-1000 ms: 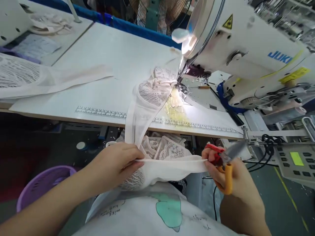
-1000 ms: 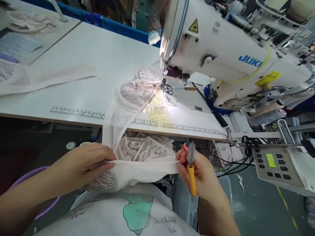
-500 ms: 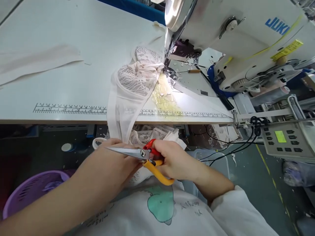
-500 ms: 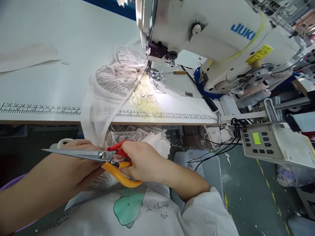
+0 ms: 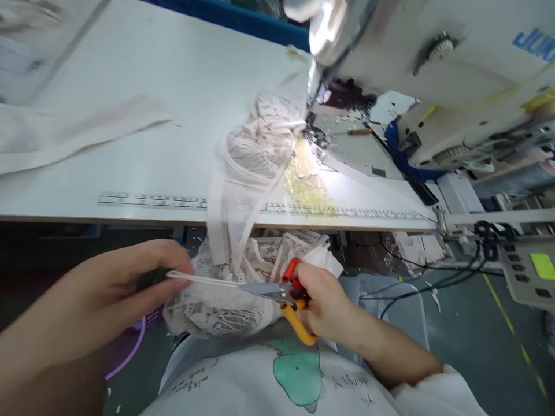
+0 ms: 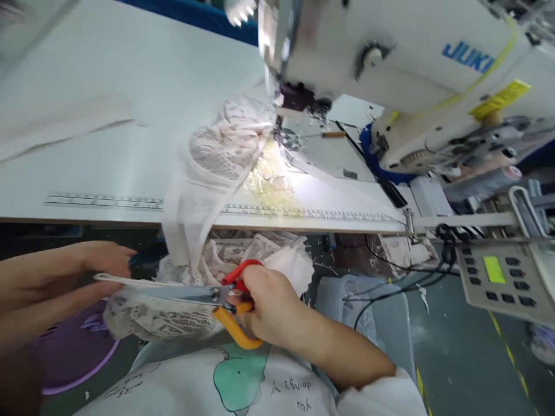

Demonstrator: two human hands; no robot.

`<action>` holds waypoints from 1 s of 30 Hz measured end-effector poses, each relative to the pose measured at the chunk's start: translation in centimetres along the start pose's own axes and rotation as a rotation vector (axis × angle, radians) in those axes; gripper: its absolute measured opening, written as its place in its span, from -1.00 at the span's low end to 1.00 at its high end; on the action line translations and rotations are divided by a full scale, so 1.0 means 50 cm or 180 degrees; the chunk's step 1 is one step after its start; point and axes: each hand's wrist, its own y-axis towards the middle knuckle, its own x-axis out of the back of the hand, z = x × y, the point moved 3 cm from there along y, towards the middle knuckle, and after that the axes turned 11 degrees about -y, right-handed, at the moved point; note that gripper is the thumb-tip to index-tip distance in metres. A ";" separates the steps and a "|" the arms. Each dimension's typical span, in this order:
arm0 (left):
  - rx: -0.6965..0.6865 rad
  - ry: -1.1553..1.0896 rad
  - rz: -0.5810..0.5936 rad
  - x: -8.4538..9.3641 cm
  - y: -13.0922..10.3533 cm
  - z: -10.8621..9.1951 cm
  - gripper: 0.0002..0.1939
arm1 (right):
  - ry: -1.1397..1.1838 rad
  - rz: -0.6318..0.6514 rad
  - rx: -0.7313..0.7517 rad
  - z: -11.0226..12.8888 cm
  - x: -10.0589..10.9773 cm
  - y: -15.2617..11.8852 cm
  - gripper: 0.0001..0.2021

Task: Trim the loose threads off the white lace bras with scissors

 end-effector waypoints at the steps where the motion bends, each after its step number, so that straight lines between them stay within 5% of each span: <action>1: 0.0081 -0.0216 0.0140 -0.009 0.005 -0.006 -0.84 | 0.0035 -0.0085 -0.0053 -0.003 -0.006 -0.008 -0.79; 5: -0.0152 -0.0965 -0.0109 -0.046 0.027 -0.030 -0.89 | 0.0422 0.0127 -0.0695 -0.034 -0.032 -0.038 -0.79; 8: -0.0702 -0.1165 -0.0301 -0.091 0.039 -0.048 -0.71 | 0.0537 0.0300 -0.1009 -0.053 -0.021 -0.048 -0.76; 13: -0.1454 -0.0921 -0.0188 -0.156 0.052 -0.073 -0.54 | 0.0069 -0.0415 -0.0596 -0.035 0.056 -0.022 -0.78; 18: -0.0937 -0.1015 -0.0147 -0.182 0.060 -0.091 -0.59 | 0.0696 -0.0584 0.0074 0.001 0.084 0.028 -0.87; 23: -0.0329 -0.1396 0.0107 -0.193 0.063 -0.095 -0.77 | 0.1392 -0.0445 0.0118 0.004 0.063 0.057 -0.83; 30: 0.0396 -0.1925 0.0889 -0.206 0.073 -0.078 -0.73 | 0.1787 -0.0775 0.0475 -0.003 0.038 0.064 -0.79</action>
